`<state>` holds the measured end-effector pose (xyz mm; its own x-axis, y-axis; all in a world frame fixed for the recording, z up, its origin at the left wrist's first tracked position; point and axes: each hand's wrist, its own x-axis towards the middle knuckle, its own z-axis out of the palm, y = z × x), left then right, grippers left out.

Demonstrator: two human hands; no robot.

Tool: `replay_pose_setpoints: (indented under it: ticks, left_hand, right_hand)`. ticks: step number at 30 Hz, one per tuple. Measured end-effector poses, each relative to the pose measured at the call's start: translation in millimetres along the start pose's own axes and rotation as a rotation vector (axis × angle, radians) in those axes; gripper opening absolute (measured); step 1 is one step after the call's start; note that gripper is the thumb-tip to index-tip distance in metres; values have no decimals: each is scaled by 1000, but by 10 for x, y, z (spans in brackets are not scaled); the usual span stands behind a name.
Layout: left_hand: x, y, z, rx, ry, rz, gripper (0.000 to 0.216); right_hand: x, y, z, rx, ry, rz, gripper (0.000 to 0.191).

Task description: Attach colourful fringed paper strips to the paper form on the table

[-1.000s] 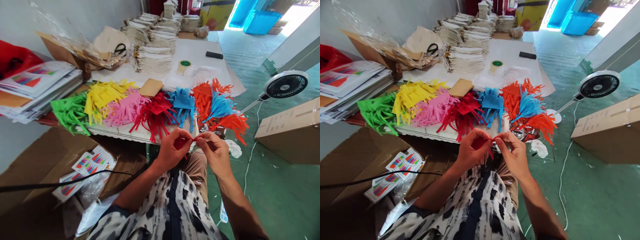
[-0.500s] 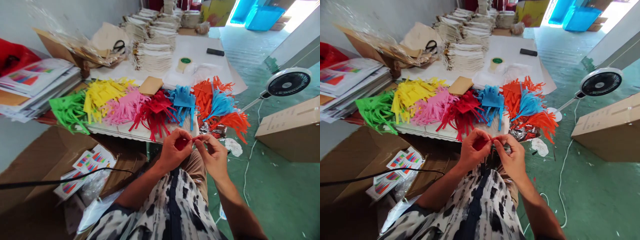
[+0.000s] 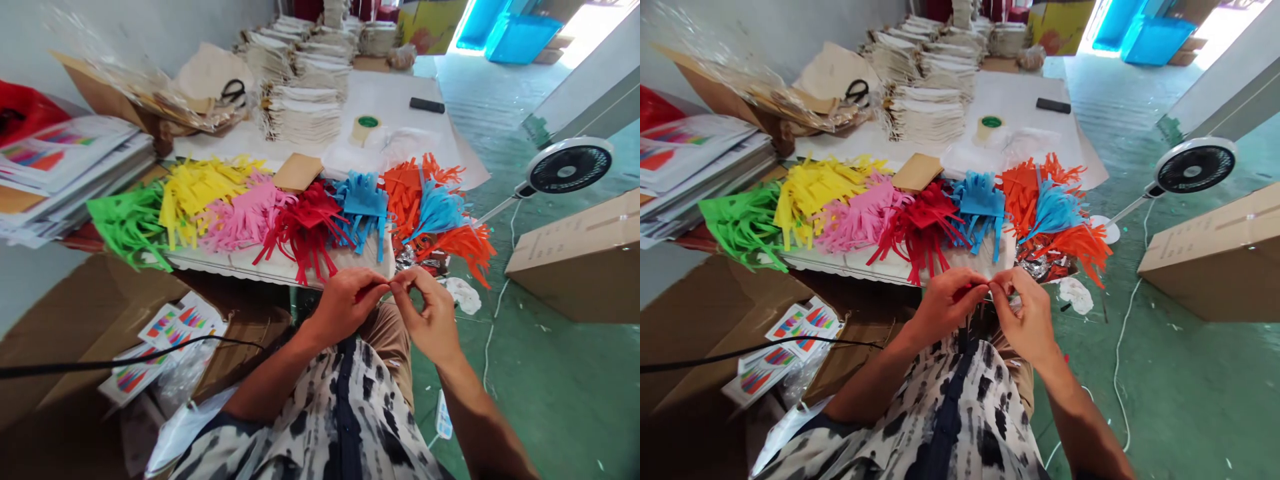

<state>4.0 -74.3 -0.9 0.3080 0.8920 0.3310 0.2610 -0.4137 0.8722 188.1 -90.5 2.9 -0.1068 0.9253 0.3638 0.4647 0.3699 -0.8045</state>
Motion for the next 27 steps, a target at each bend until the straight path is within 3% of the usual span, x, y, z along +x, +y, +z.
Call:
replay_pose_setpoints:
  ticks: [7,9,11,14,19,21,24,25,27]
  left_hand:
    - [-78,-55,1,-148,-86,-183,32]
    - [-86,-68,-1,-225,-67,-241,35]
    - [-73,-81,-2,-280,-59,-260,35]
    - [-34,-125,-4,-251,-100,-250,30]
    - [-1,-292,-27,-110,-132,-322,22]
    - [2,-355,-58,-48,-76,-331,20]
    - [3,-399,-140,8,-1,-345,17]
    - [3,-400,-172,3,13,-351,16]
    - [-1,-392,-239,-15,32,-351,18]
  right_hand:
    - [-8,25,-9,102,251,127,18]
    - [0,18,26,178,199,194,20]
    - [18,16,68,247,65,218,24]
    - [103,65,87,301,-63,227,36]
    - [654,312,-123,526,104,376,30]
    - [996,399,-276,523,263,298,29]
    - [1443,468,-486,306,511,-9,28]
    - [1545,487,-531,156,514,-127,27]
    - [1659,552,-562,-179,381,-333,29]
